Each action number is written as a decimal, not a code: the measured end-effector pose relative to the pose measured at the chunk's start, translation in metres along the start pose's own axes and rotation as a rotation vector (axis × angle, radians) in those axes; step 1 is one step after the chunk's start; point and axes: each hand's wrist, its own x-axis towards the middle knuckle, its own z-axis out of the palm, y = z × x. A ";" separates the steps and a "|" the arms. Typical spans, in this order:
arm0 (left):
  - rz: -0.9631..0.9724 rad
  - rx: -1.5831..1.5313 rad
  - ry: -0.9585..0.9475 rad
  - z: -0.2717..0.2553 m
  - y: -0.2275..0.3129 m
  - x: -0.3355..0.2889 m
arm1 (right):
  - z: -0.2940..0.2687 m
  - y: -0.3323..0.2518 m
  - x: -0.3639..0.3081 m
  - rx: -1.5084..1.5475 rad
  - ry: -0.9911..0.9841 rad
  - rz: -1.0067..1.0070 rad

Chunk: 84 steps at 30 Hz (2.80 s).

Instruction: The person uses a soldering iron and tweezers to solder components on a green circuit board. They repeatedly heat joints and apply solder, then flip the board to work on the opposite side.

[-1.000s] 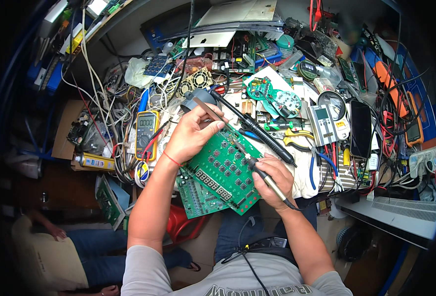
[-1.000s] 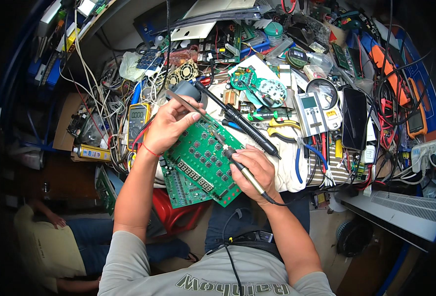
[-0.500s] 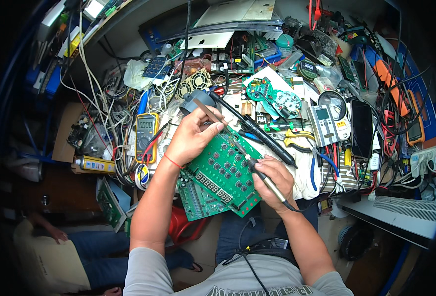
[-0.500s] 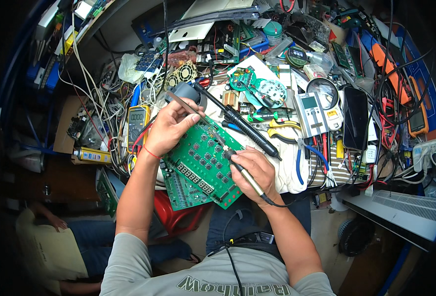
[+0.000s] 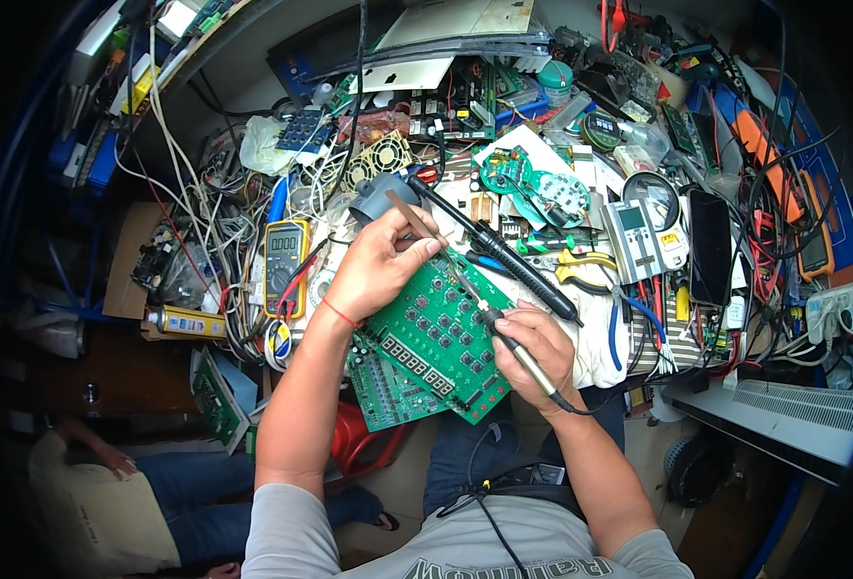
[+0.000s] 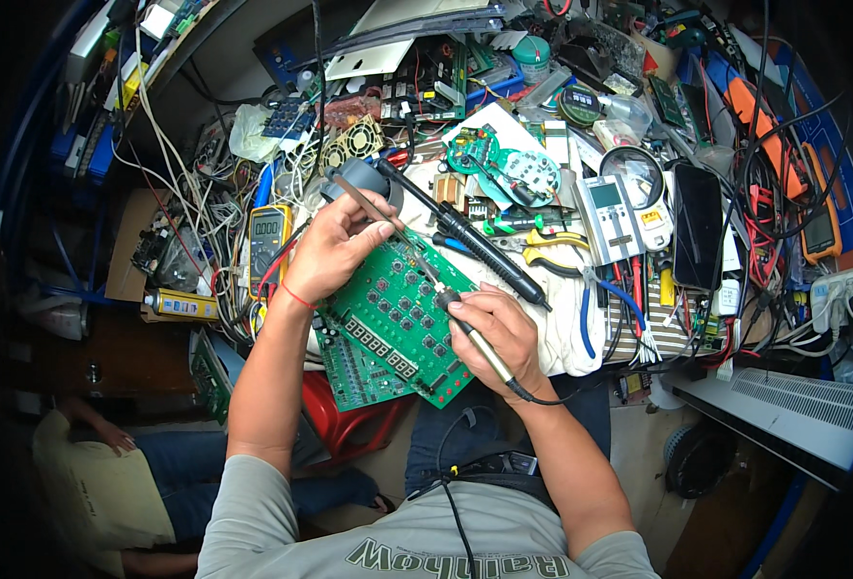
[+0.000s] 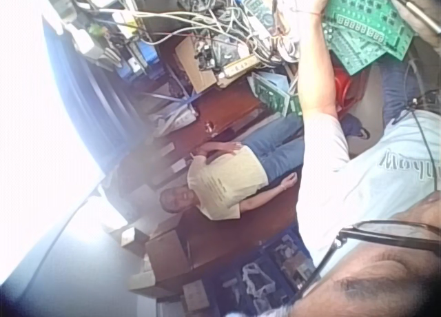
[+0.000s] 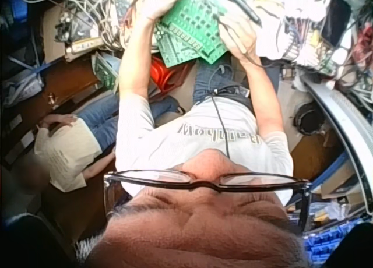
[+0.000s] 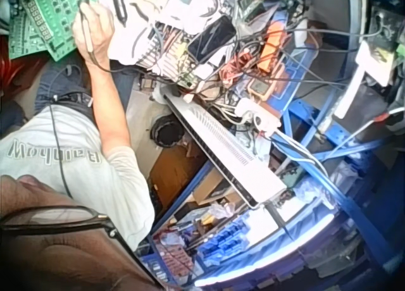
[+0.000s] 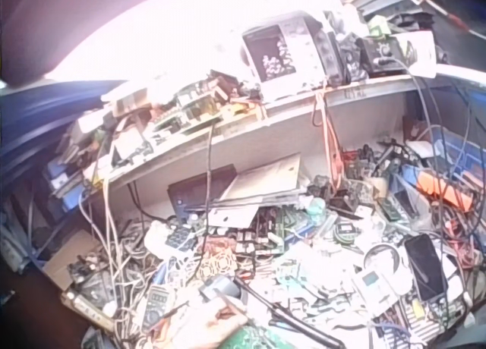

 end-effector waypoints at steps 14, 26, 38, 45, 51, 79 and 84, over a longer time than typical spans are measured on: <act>-0.025 -0.005 -0.010 -0.001 0.001 0.005 | 0.000 -0.001 0.001 -0.007 -0.010 0.001; -0.040 -0.027 -0.057 -0.006 0.001 0.008 | -0.001 -0.001 0.000 -0.008 -0.013 0.003; -0.056 -0.022 -0.073 -0.006 0.000 0.011 | 0.000 0.000 0.000 -0.024 -0.019 -0.006; -0.049 -0.023 -0.080 -0.006 -0.001 0.011 | 0.000 0.000 -0.001 -0.027 -0.017 -0.002; -0.042 -0.028 -0.073 -0.006 -0.003 0.012 | -0.001 0.000 -0.001 -0.030 -0.028 0.008; -0.080 -0.001 -0.066 -0.004 0.003 0.012 | 0.003 0.004 -0.005 -0.043 -0.018 -0.023; -0.073 0.000 -0.061 -0.005 0.001 0.012 | 0.003 0.003 -0.005 -0.057 -0.010 -0.029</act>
